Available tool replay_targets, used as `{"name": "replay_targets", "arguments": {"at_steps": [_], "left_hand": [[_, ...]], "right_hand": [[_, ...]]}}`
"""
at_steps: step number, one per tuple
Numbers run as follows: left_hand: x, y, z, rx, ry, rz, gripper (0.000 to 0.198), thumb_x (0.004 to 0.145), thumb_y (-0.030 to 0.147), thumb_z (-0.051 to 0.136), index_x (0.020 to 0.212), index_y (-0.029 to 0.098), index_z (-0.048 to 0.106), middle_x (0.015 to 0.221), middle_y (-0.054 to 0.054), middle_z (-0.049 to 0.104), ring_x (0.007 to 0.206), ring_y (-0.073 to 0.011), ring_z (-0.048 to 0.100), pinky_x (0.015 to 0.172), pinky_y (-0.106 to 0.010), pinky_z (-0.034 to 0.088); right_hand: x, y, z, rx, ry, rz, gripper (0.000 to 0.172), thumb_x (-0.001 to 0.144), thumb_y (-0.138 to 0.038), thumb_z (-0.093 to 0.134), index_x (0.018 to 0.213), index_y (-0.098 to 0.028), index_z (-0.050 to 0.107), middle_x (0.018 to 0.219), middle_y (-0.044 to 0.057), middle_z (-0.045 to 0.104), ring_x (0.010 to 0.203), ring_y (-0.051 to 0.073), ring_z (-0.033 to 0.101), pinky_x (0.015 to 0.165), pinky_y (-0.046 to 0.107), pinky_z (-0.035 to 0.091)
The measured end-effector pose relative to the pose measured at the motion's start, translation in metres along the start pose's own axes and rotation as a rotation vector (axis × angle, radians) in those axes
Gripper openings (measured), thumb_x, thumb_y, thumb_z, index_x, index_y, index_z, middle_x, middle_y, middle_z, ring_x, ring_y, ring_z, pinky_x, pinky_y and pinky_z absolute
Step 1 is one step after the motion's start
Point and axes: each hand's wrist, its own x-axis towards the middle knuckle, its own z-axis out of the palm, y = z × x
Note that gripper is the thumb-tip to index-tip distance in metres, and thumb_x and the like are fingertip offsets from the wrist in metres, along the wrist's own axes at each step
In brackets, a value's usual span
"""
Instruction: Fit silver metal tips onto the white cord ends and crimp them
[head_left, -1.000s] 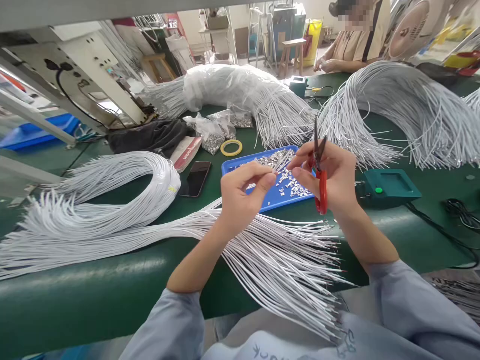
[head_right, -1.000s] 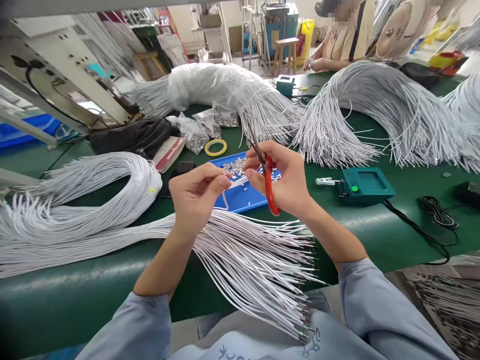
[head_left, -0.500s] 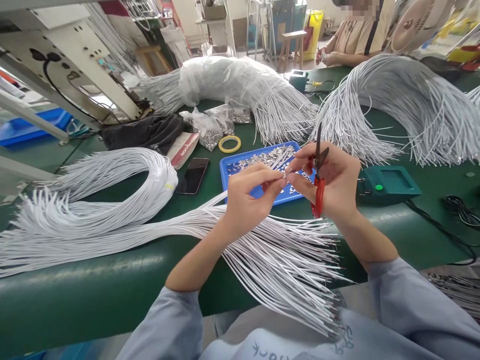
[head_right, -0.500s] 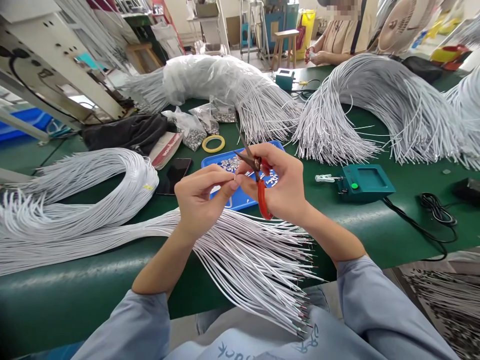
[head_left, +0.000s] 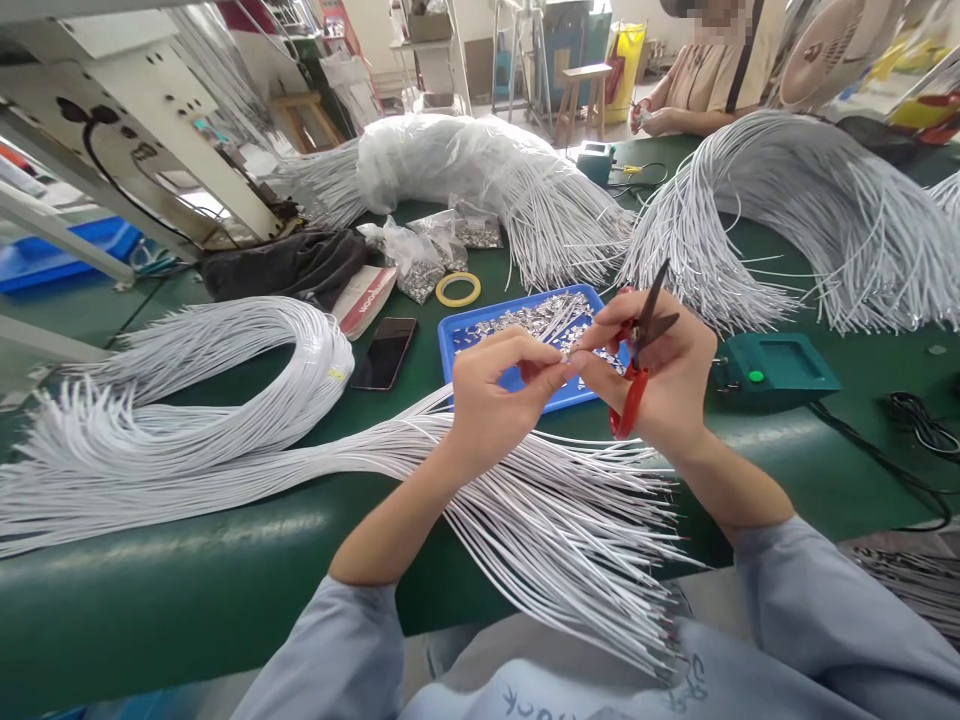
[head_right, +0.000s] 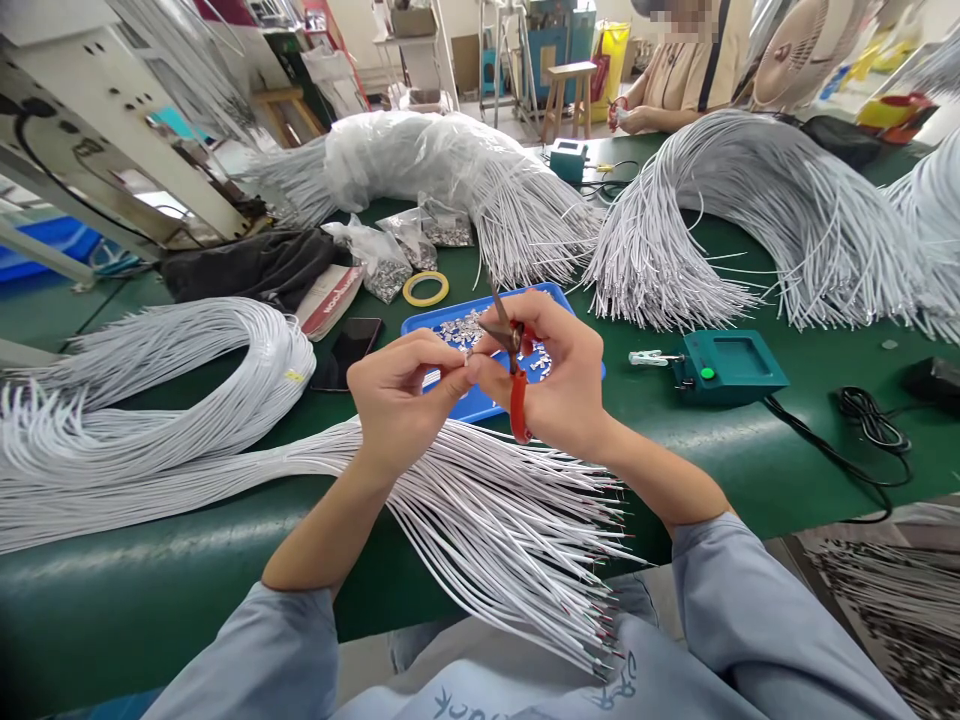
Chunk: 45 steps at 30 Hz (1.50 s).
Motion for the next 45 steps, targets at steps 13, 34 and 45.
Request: {"name": "replay_targets", "arguments": {"at_steps": [13, 34, 45], "left_hand": [[-0.002, -0.001, 0.003, 0.006, 0.018, -0.014, 0.021, 0.077, 0.027, 0.081, 0.069, 0.016, 0.064, 0.061, 0.003, 0.059, 0.056, -0.0064, 0.049, 0.049, -0.019, 0.041], [0.003, -0.008, -0.001, 0.051, 0.149, -0.119, 0.024, 0.078, 0.028, 0.08, 0.066, 0.015, 0.063, 0.06, 0.004, 0.062, 0.053, -0.004, 0.05, 0.047, -0.016, 0.039], [-0.003, -0.006, 0.005, 0.047, 0.096, -0.098, 0.025, 0.078, 0.033, 0.081, 0.067, 0.016, 0.064, 0.059, 0.003, 0.059, 0.054, -0.0061, 0.046, 0.048, -0.02, 0.039]], "right_hand": [[0.002, 0.0, -0.002, 0.05, -0.035, 0.104, 0.025, 0.071, -0.021, 0.081, 0.088, -0.027, 0.064, 0.072, -0.007, 0.066, 0.063, 0.011, 0.059, 0.056, 0.028, 0.046], [-0.006, -0.006, 0.007, 0.088, 0.024, 0.134, 0.027, 0.07, -0.012, 0.073, 0.091, -0.023, 0.06, 0.069, -0.007, 0.062, 0.06, 0.008, 0.059, 0.057, 0.024, 0.051], [0.003, 0.002, 0.005, 0.063, 0.008, 0.175, 0.026, 0.07, -0.024, 0.081, 0.087, -0.023, 0.061, 0.074, -0.005, 0.069, 0.06, 0.008, 0.059, 0.056, 0.025, 0.048]]}}
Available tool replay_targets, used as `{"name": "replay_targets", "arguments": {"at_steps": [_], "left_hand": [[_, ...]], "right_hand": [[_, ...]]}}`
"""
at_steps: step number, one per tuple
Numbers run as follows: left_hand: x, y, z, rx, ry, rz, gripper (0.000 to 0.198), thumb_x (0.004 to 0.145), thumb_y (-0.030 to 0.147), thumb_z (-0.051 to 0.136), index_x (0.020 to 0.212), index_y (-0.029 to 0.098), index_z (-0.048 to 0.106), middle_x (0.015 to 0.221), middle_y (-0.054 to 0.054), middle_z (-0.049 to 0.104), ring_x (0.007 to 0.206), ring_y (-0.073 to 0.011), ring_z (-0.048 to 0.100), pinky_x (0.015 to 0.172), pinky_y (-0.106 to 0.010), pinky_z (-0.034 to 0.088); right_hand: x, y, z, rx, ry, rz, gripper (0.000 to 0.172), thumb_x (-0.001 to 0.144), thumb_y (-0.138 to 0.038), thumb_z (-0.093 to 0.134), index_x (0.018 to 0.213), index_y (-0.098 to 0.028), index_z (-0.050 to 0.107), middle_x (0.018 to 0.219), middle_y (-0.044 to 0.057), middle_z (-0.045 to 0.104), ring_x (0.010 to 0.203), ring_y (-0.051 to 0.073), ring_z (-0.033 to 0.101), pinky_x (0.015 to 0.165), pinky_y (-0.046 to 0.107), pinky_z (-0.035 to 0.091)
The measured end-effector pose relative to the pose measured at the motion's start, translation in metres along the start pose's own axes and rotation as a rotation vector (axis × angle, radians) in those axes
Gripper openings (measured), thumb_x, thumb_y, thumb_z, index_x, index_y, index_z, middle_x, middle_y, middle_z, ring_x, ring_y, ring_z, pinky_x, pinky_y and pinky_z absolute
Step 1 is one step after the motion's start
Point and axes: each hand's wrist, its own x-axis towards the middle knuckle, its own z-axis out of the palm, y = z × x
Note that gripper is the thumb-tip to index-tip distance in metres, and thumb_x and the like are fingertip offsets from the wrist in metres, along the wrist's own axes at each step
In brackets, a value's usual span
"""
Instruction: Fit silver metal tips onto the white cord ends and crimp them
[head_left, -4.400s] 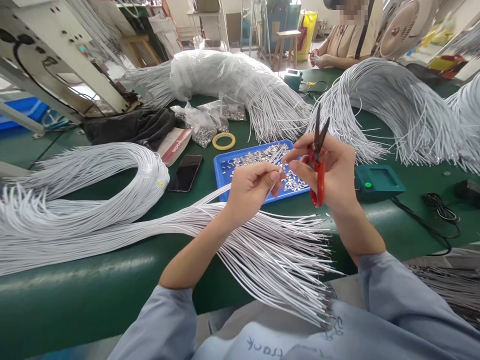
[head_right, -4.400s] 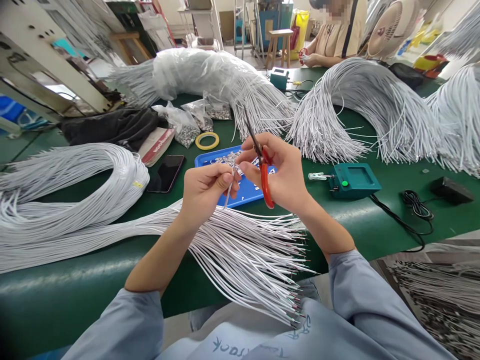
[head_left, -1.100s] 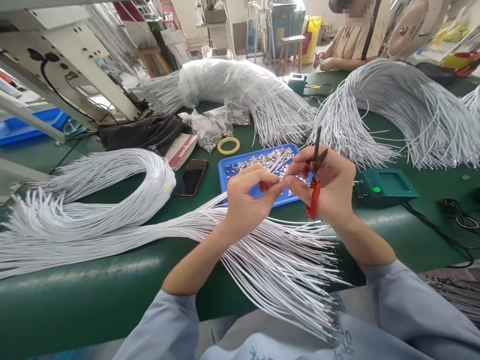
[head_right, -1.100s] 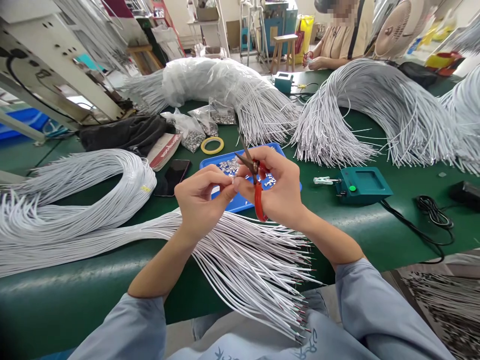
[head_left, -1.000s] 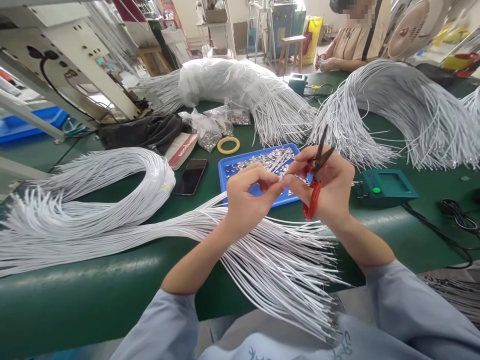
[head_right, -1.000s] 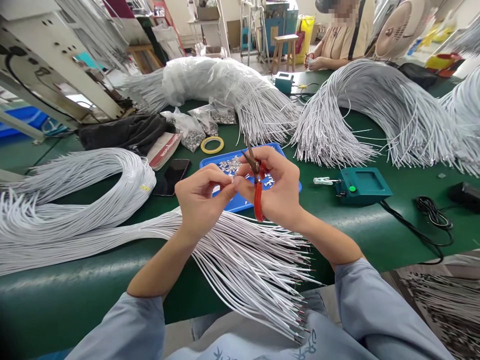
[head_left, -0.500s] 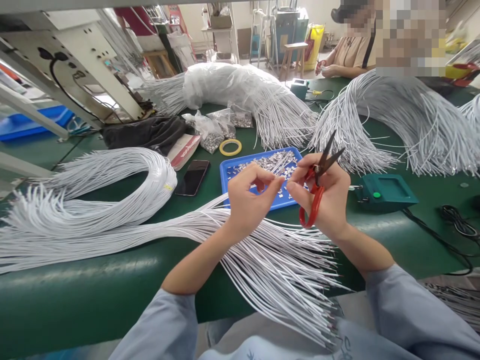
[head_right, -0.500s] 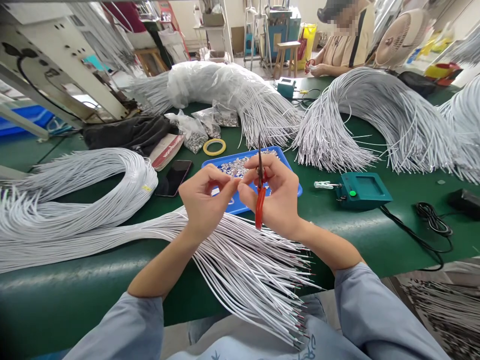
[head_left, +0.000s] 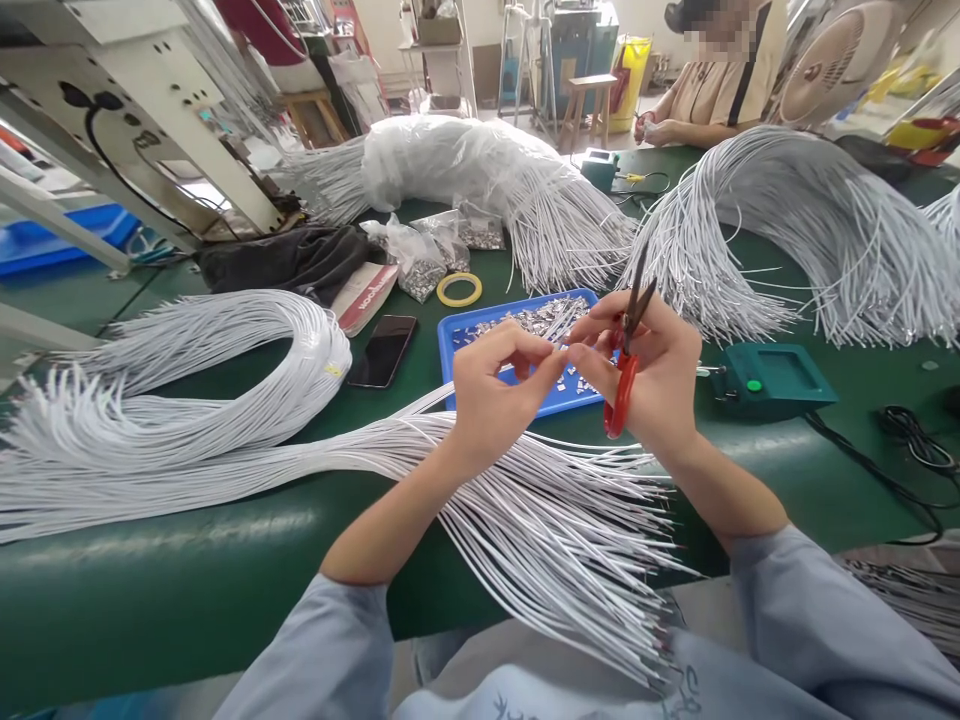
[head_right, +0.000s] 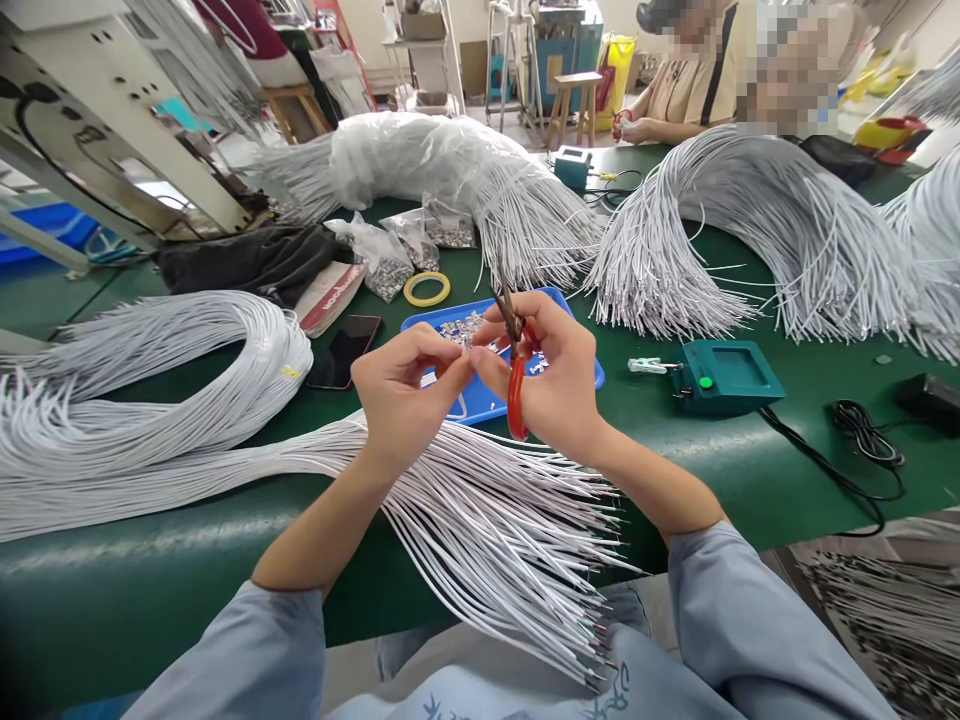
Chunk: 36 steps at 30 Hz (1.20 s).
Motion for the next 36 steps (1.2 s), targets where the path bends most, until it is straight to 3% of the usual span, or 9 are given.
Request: {"name": "replay_targets", "arguments": {"at_steps": [6, 13, 22, 30, 36], "left_hand": [[-0.0015, 0.0004, 0.0011, 0.094, 0.006, 0.045, 0.026, 0.081, 0.032, 0.078, 0.066, 0.016, 0.063, 0.059, 0.003, 0.056, 0.053, -0.0064, 0.047, 0.049, -0.022, 0.039], [-0.0013, -0.0009, 0.0031, 0.148, 0.023, 0.152, 0.018, 0.081, 0.016, 0.074, 0.067, 0.017, 0.062, 0.058, 0.004, 0.054, 0.053, -0.006, 0.045, 0.048, -0.019, 0.037], [-0.005, -0.0026, 0.0077, 0.325, 0.063, 0.331, 0.022, 0.082, 0.031, 0.077, 0.07, 0.02, 0.061, 0.06, 0.003, 0.061, 0.057, -0.0098, 0.052, 0.054, -0.024, 0.043], [-0.004, 0.0019, 0.005, -0.028, -0.142, 0.091, 0.015, 0.093, 0.024, 0.062, 0.083, 0.017, 0.071, 0.073, -0.002, 0.066, 0.062, -0.0087, 0.057, 0.049, -0.02, 0.043], [-0.0041, 0.0027, 0.0076, 0.057, -0.045, 0.196, 0.009, 0.085, 0.011, 0.068, 0.078, 0.017, 0.067, 0.064, 0.002, 0.061, 0.054, -0.0063, 0.052, 0.049, -0.019, 0.041]], "right_hand": [[0.0015, -0.0024, -0.0019, -0.064, -0.015, 0.014, 0.021, 0.07, -0.019, 0.074, 0.086, -0.023, 0.06, 0.068, -0.006, 0.066, 0.06, 0.009, 0.059, 0.053, 0.025, 0.043], [0.0011, -0.0002, -0.0023, -0.08, -0.011, -0.019, 0.022, 0.07, -0.013, 0.071, 0.087, -0.023, 0.062, 0.069, -0.006, 0.065, 0.06, 0.008, 0.054, 0.053, 0.025, 0.04], [-0.0019, 0.0019, -0.0005, -0.15, 0.001, -0.065, 0.023, 0.068, -0.011, 0.063, 0.086, -0.025, 0.06, 0.069, -0.006, 0.061, 0.062, 0.01, 0.054, 0.054, 0.027, 0.042], [-0.0029, 0.0029, -0.0012, -0.026, 0.087, -0.166, 0.027, 0.071, -0.008, 0.067, 0.09, -0.027, 0.063, 0.069, -0.005, 0.061, 0.06, 0.011, 0.057, 0.055, 0.027, 0.05], [-0.0052, 0.0034, 0.0015, -0.009, 0.097, -0.148, 0.029, 0.07, -0.007, 0.066, 0.091, -0.027, 0.063, 0.069, -0.006, 0.06, 0.06, 0.01, 0.057, 0.053, 0.025, 0.05]]}}
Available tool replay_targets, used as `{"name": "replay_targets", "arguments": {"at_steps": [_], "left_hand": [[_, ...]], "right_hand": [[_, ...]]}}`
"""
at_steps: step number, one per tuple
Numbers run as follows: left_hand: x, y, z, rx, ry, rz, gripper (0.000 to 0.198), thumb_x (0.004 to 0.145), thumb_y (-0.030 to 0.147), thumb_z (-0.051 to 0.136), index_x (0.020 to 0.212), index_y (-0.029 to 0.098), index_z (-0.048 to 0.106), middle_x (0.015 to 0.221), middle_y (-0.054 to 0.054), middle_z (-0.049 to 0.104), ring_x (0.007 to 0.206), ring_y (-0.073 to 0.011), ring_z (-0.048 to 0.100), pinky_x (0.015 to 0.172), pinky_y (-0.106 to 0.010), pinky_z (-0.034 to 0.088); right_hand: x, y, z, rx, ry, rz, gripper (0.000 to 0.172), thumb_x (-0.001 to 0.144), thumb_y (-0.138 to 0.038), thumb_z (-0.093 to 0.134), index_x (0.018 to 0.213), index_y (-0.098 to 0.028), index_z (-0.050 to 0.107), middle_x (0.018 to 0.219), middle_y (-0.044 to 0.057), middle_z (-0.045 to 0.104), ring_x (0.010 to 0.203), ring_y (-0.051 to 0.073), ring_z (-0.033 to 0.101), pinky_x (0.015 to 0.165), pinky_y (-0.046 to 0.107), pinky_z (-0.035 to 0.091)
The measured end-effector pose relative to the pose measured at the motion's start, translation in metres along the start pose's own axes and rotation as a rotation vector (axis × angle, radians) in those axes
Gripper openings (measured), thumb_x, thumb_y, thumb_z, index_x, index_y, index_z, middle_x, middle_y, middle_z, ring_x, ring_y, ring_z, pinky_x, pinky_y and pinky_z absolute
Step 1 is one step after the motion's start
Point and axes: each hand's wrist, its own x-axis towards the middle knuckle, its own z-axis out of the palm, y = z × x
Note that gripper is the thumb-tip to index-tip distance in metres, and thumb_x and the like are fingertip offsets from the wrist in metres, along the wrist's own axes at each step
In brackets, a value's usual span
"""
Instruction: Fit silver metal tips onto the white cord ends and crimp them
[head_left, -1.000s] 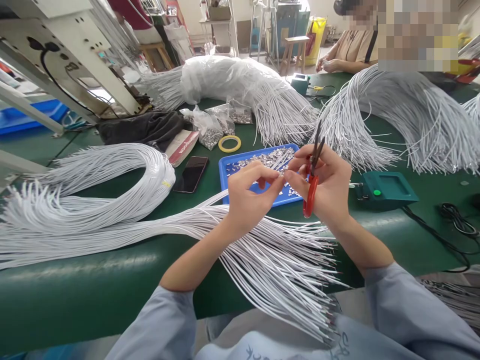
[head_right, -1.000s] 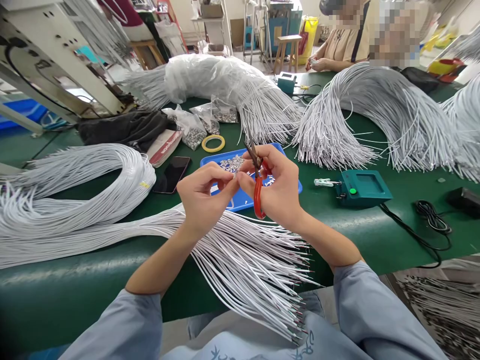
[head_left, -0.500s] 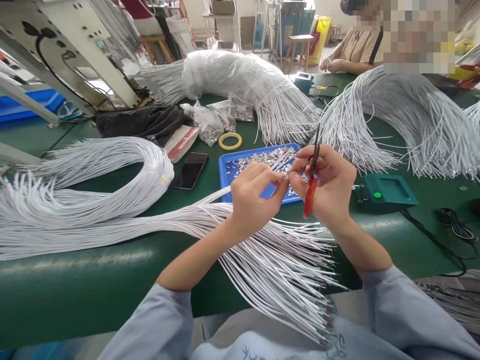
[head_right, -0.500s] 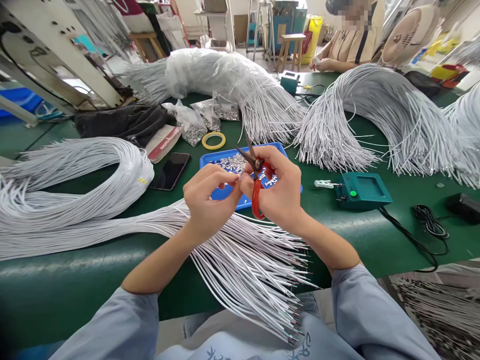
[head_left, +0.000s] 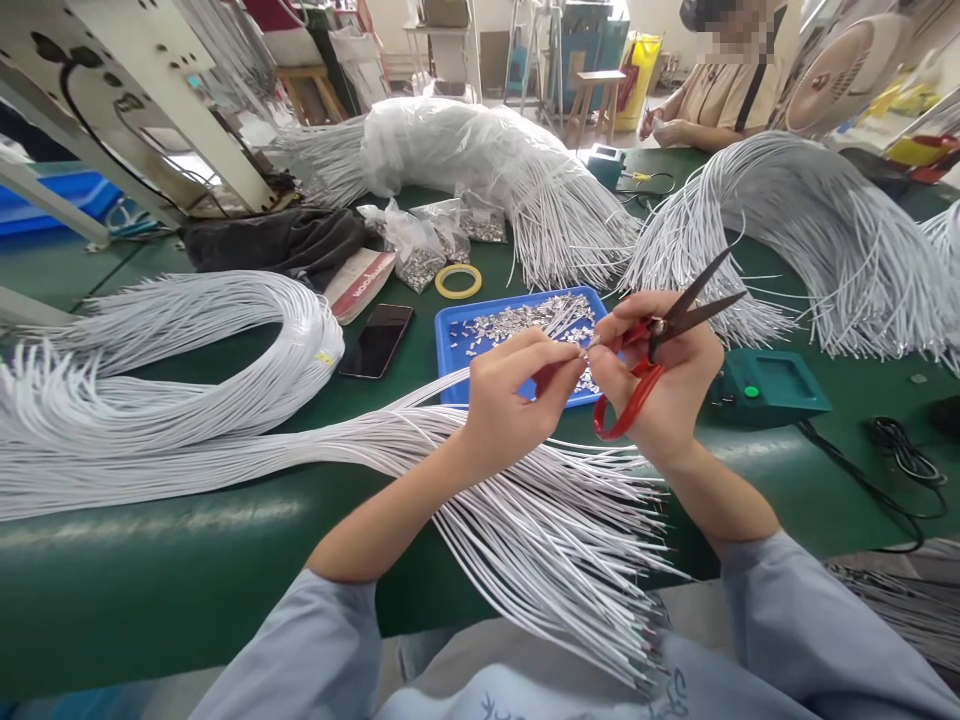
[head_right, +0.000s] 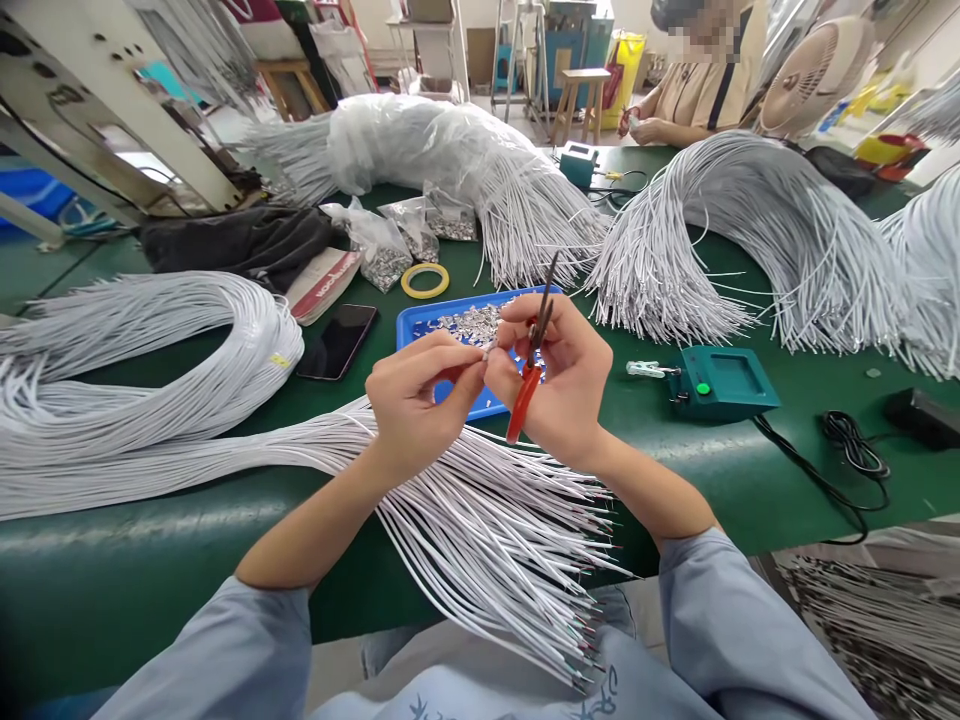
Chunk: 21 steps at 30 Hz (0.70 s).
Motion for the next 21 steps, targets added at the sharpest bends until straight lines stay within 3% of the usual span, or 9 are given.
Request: {"name": "replay_targets", "arguments": {"at_steps": [5, 13, 21], "left_hand": [[-0.0017, 0.0002, 0.0017, 0.1, 0.049, 0.062, 0.011, 0.082, 0.008, 0.07, 0.077, 0.016, 0.065, 0.062, 0.003, 0.058, 0.053, -0.005, 0.05, 0.051, -0.017, 0.041], [-0.0007, 0.0014, -0.0013, 0.076, -0.006, 0.042, 0.009, 0.085, 0.008, 0.066, 0.077, 0.013, 0.064, 0.063, 0.003, 0.055, 0.053, -0.0039, 0.046, 0.048, -0.014, 0.038], [-0.0017, 0.0023, -0.0024, 0.233, 0.032, 0.141, 0.009, 0.084, 0.006, 0.066, 0.08, 0.013, 0.063, 0.062, 0.004, 0.052, 0.054, -0.005, 0.045, 0.05, -0.016, 0.039]], "right_hand": [[0.0008, 0.0007, 0.0019, 0.035, 0.01, 0.066, 0.029, 0.067, -0.007, 0.064, 0.089, -0.027, 0.064, 0.068, -0.007, 0.061, 0.06, 0.009, 0.056, 0.055, 0.025, 0.05], [0.0041, -0.0022, -0.0012, 0.043, -0.046, 0.156, 0.024, 0.067, -0.011, 0.065, 0.085, -0.027, 0.061, 0.067, -0.007, 0.06, 0.059, 0.009, 0.055, 0.055, 0.025, 0.048], [0.0058, -0.0006, -0.0041, 0.113, -0.094, 0.3, 0.026, 0.066, -0.016, 0.067, 0.089, -0.026, 0.06, 0.065, -0.008, 0.06, 0.059, 0.009, 0.056, 0.055, 0.024, 0.048]]}}
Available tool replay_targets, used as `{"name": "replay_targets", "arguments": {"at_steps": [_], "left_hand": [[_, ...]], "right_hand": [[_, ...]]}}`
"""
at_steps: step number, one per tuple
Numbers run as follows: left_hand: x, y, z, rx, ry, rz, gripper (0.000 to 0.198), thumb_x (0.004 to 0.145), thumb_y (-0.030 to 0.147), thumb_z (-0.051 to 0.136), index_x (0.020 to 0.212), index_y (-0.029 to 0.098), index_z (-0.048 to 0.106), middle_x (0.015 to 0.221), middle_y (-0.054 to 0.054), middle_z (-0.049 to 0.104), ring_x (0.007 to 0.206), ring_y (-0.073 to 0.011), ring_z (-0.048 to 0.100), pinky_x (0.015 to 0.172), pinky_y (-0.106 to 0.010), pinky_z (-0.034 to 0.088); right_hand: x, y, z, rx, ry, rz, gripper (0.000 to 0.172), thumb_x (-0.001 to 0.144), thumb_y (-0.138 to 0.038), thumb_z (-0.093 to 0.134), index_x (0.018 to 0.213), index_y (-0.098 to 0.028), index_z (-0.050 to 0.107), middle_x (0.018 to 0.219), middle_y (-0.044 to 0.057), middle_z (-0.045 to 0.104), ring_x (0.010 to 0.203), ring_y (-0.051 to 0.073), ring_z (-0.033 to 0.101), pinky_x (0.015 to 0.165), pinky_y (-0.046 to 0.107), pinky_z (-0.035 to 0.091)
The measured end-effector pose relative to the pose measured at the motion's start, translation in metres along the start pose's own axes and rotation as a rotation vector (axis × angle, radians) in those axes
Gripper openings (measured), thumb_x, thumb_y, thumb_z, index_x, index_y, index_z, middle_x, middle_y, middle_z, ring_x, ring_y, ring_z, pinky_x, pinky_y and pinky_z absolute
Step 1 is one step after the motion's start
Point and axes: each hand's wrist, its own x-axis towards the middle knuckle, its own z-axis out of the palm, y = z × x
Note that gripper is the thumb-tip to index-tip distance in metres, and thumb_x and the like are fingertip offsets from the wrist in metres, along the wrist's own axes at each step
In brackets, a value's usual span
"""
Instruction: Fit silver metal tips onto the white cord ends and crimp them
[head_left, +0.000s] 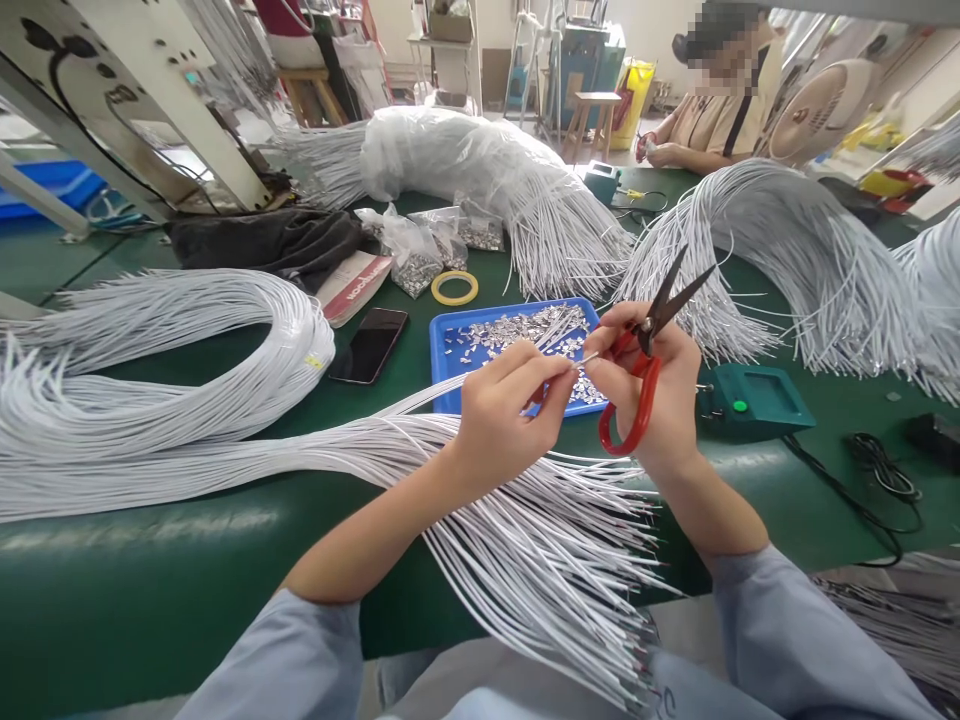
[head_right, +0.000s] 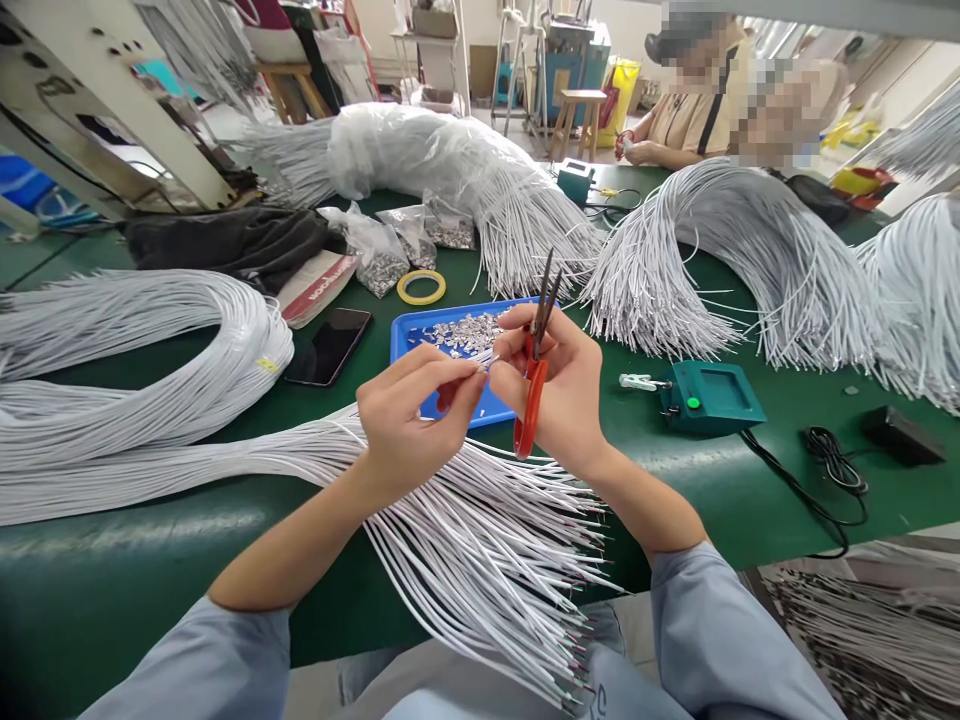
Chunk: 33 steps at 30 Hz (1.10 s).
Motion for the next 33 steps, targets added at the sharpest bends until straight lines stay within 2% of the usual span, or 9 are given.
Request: {"name": "replay_targets", "arguments": {"at_steps": [7, 11, 15, 20, 23, 30, 33], "left_hand": [[0.002, 0.002, -0.002, -0.191, -0.066, -0.194, 0.008, 0.085, 0.011, 0.067, 0.077, 0.013, 0.066, 0.061, 0.003, 0.056, 0.052, -0.0042, 0.046, 0.046, -0.014, 0.038], [0.004, 0.001, -0.004, -0.194, -0.063, -0.206, 0.008, 0.085, 0.013, 0.067, 0.078, 0.014, 0.068, 0.061, 0.003, 0.056, 0.051, -0.0041, 0.045, 0.045, -0.015, 0.037], [0.006, -0.001, -0.008, -0.22, -0.05, -0.268, 0.009, 0.087, 0.015, 0.067, 0.078, 0.015, 0.068, 0.065, 0.001, 0.061, 0.055, -0.0054, 0.05, 0.048, -0.015, 0.041], [0.009, 0.0, -0.015, -0.347, -0.083, -0.445, 0.016, 0.091, 0.025, 0.064, 0.078, 0.016, 0.068, 0.067, -0.001, 0.068, 0.062, -0.0093, 0.062, 0.056, -0.019, 0.05], [0.01, 0.0, -0.017, -0.395, -0.086, -0.509, 0.022, 0.092, 0.032, 0.064, 0.076, 0.017, 0.068, 0.066, -0.001, 0.069, 0.062, -0.0105, 0.063, 0.057, -0.02, 0.051], [0.01, -0.001, -0.017, -0.457, -0.101, -0.583, 0.031, 0.092, 0.04, 0.063, 0.073, 0.017, 0.068, 0.063, -0.002, 0.068, 0.064, -0.0124, 0.064, 0.059, -0.023, 0.051], [0.009, -0.002, -0.017, -0.452, -0.066, -0.586, 0.028, 0.092, 0.04, 0.063, 0.076, 0.017, 0.069, 0.065, -0.003, 0.069, 0.063, -0.0118, 0.063, 0.057, -0.023, 0.05]], "right_hand": [[0.0, -0.005, 0.0, -0.105, -0.004, -0.038, 0.022, 0.071, -0.021, 0.067, 0.089, -0.027, 0.057, 0.069, -0.006, 0.061, 0.061, 0.01, 0.058, 0.059, 0.027, 0.052], [0.001, -0.006, -0.002, -0.099, -0.017, -0.033, 0.022, 0.07, -0.018, 0.068, 0.088, -0.026, 0.058, 0.068, -0.006, 0.061, 0.061, 0.01, 0.058, 0.057, 0.025, 0.051], [0.005, -0.007, -0.006, -0.051, -0.006, -0.068, 0.023, 0.071, -0.014, 0.069, 0.09, -0.026, 0.062, 0.067, -0.007, 0.062, 0.059, 0.008, 0.057, 0.054, 0.022, 0.049], [0.008, -0.008, -0.009, -0.192, -0.017, -0.099, 0.023, 0.073, -0.014, 0.073, 0.093, -0.022, 0.066, 0.066, -0.007, 0.064, 0.058, 0.008, 0.057, 0.057, 0.022, 0.051], [0.008, -0.007, -0.008, -0.254, -0.052, -0.097, 0.026, 0.072, -0.015, 0.075, 0.096, -0.022, 0.068, 0.068, -0.006, 0.067, 0.058, 0.008, 0.058, 0.059, 0.022, 0.051], [0.005, -0.002, -0.009, -0.325, -0.078, -0.145, 0.026, 0.076, -0.019, 0.074, 0.101, -0.021, 0.068, 0.081, -0.001, 0.073, 0.071, 0.011, 0.066, 0.066, 0.025, 0.053], [0.003, -0.003, -0.009, -0.347, -0.097, -0.148, 0.021, 0.078, -0.019, 0.072, 0.098, -0.021, 0.069, 0.071, -0.004, 0.067, 0.061, 0.008, 0.059, 0.059, 0.022, 0.049]]}}
